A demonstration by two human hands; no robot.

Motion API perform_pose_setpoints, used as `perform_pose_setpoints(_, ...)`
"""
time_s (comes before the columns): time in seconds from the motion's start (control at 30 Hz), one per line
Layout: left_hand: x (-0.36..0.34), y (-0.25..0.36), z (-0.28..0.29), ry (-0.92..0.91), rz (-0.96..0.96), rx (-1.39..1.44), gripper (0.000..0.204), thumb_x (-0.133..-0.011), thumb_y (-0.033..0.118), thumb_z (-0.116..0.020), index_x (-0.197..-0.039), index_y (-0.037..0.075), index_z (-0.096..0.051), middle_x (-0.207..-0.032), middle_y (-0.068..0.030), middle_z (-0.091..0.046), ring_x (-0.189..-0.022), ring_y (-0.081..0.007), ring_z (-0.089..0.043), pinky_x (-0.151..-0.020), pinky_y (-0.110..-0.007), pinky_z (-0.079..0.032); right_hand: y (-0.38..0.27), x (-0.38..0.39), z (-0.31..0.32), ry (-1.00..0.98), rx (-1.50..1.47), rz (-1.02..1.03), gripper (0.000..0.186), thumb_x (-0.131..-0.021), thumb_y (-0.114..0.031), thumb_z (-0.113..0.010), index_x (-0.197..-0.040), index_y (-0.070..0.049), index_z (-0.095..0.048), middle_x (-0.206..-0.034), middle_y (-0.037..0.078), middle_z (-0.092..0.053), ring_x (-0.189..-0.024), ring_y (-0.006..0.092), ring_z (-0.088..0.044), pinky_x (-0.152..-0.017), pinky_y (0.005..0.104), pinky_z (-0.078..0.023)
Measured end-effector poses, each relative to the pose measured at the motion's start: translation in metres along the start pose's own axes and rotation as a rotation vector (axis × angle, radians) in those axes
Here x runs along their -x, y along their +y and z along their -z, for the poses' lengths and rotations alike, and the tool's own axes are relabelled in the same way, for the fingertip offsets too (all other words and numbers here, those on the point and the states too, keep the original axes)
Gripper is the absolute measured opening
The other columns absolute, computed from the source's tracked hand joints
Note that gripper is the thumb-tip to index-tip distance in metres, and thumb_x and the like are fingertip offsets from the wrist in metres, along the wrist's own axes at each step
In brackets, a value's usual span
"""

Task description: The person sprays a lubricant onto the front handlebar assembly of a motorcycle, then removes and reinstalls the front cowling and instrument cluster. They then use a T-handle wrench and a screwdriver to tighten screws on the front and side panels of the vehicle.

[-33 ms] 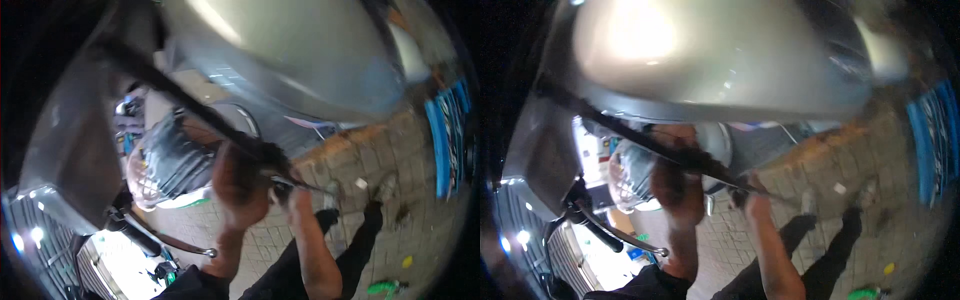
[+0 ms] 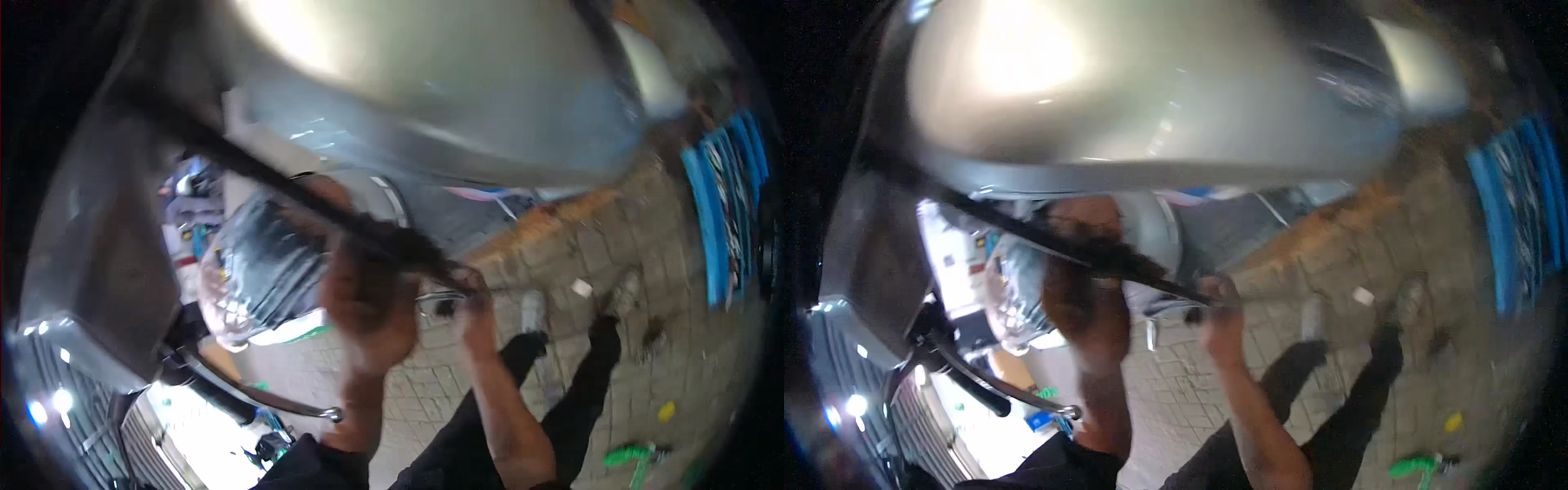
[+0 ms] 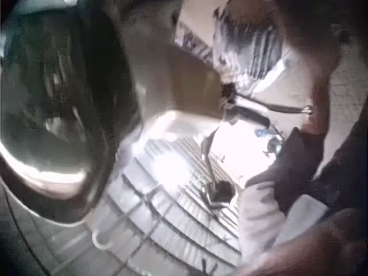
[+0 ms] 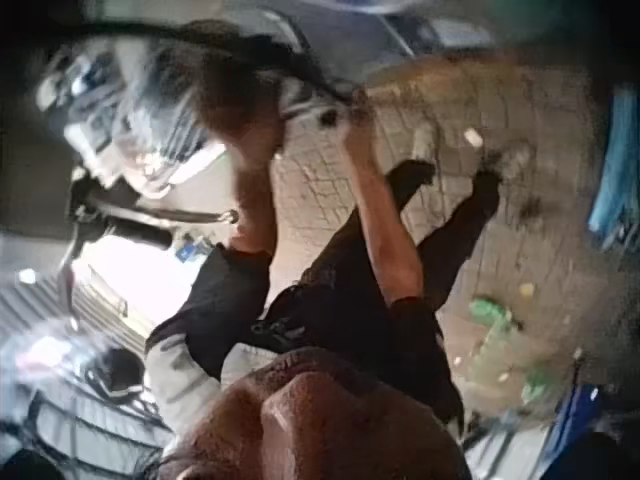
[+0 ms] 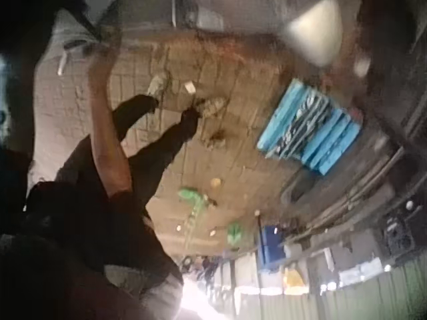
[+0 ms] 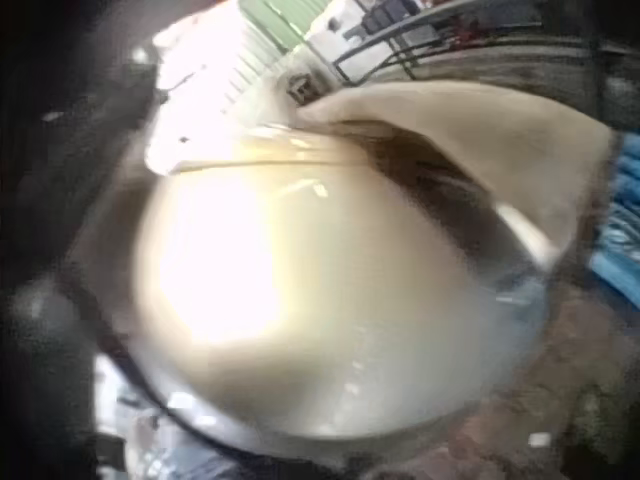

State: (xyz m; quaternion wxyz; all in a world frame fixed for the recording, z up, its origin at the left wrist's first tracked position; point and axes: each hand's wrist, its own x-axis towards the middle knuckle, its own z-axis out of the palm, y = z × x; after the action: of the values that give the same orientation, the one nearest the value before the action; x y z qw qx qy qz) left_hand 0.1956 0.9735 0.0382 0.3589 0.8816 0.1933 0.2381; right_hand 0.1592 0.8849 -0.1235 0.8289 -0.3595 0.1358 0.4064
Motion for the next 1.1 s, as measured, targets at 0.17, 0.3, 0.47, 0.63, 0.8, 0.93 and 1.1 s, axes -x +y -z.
perform_pose_setpoints(0.17, -0.010, 0.015, 0.005, 0.312, 0.175, 0.142, 0.038, -0.082, 0.002, -0.072, -0.115, -0.004, -0.055, -0.101, -0.0122, -0.067, -0.083, -0.0186, -0.068, -0.063, -0.030, -0.061, -0.024, 0.020, -0.040, 0.205, 0.545, 0.599, 0.081, -0.080, 0.005, -0.071, -0.144, -0.001, -0.021, -0.139, 0.019, -0.039, -0.112, 0.0271, -0.057, -0.087, 0.0360, -0.051)
perform_pose_setpoints(0.3, -0.014, 0.024, -0.010, 0.299, 0.176, -0.050, 0.039, -0.089, 0.022, -0.070, -0.114, -0.005, -0.059, -0.098, -0.0160, -0.067, -0.087, -0.0204, -0.066, -0.075, -0.033, -0.055, -0.030, 0.013, -0.029, 0.111, 0.560, 0.648, 0.037, -0.086, -0.010, -0.071, -0.118, 0.002, -0.055, -0.107, 0.014, -0.064, -0.093, 0.0234, -0.065, -0.082, 0.0339, -0.051)
perform_pose_setpoints(0.47, -0.009, 0.016, 0.001, 0.270, 0.176, -0.125, 0.040, -0.093, 0.025, -0.065, -0.119, -0.004, -0.055, -0.110, -0.0172, -0.066, -0.099, -0.0196, -0.064, -0.086, -0.031, -0.051, -0.027, 0.026, -0.025, -0.233, 0.086, 0.019, 0.042, -0.099, -0.039, -0.053, -0.083, -0.002, -0.063, -0.075, 0.009, -0.064, -0.060, 0.0170, -0.058, -0.054, 0.0290, -0.045)
perform_pose_setpoints(0.63, -0.004, 0.013, 0.004, 0.135, 0.209, 0.056, 0.038, -0.103, 0.027, -0.048, -0.128, -0.002, -0.050, -0.116, -0.0164, -0.063, -0.109, -0.0239, -0.061, -0.090, -0.034, -0.050, -0.058, 0.016, -0.018, -0.570, -0.758, -0.751, 0.065, -0.099, -0.062, -0.033, -0.060, -0.013, -0.048, -0.050, 0.002, -0.045, -0.041, 0.0108, -0.041, -0.040, 0.0271, -0.033)
perform_pose_setpoints(0.8, 0.000, 0.002, 0.015, 0.064, 0.152, -0.096, 0.043, -0.103, 0.033, -0.045, -0.126, -0.002, -0.052, -0.107, -0.0125, -0.062, -0.097, -0.0218, -0.061, -0.083, -0.035, -0.050, -0.060, 0.016, -0.016, -0.578, -0.661, -0.800, 0.062, -0.100, -0.059, -0.035, -0.064, -0.011, -0.051, -0.054, 0.004, -0.048, -0.042, 0.0138, -0.046, -0.042, 0.0284, -0.037)
perform_pose_setpoints(0.93, 0.001, 0.006, 0.011, 0.186, 0.161, -0.135, 0.041, -0.102, 0.032, -0.049, -0.124, -0.002, -0.053, -0.109, -0.0147, -0.062, -0.098, -0.0229, -0.061, -0.083, -0.035, -0.052, -0.022, 0.014, -0.029, -0.246, -0.031, -0.265, 0.045, -0.101, -0.042, -0.047, -0.097, 0.000, -0.063, -0.081, 0.012, -0.064, -0.072, 0.0241, -0.062, -0.066, 0.0340, -0.050)
perform_pose_setpoints(1.1, -0.003, 0.023, -0.006, 0.224, 0.235, -0.086, 0.047, -0.101, 0.034, -0.052, -0.129, -0.003, -0.051, -0.117, -0.0167, -0.060, -0.107, -0.0251, -0.059, -0.088, -0.038, -0.050, -0.047, 0.037, -0.022, -0.018, 0.213, 0.522, 0.035, -0.095, -0.017, -0.057, -0.124, 0.000, -0.047, -0.110, 0.027, -0.061, -0.106, 0.0406, -0.061, -0.091, 0.0447, -0.048)
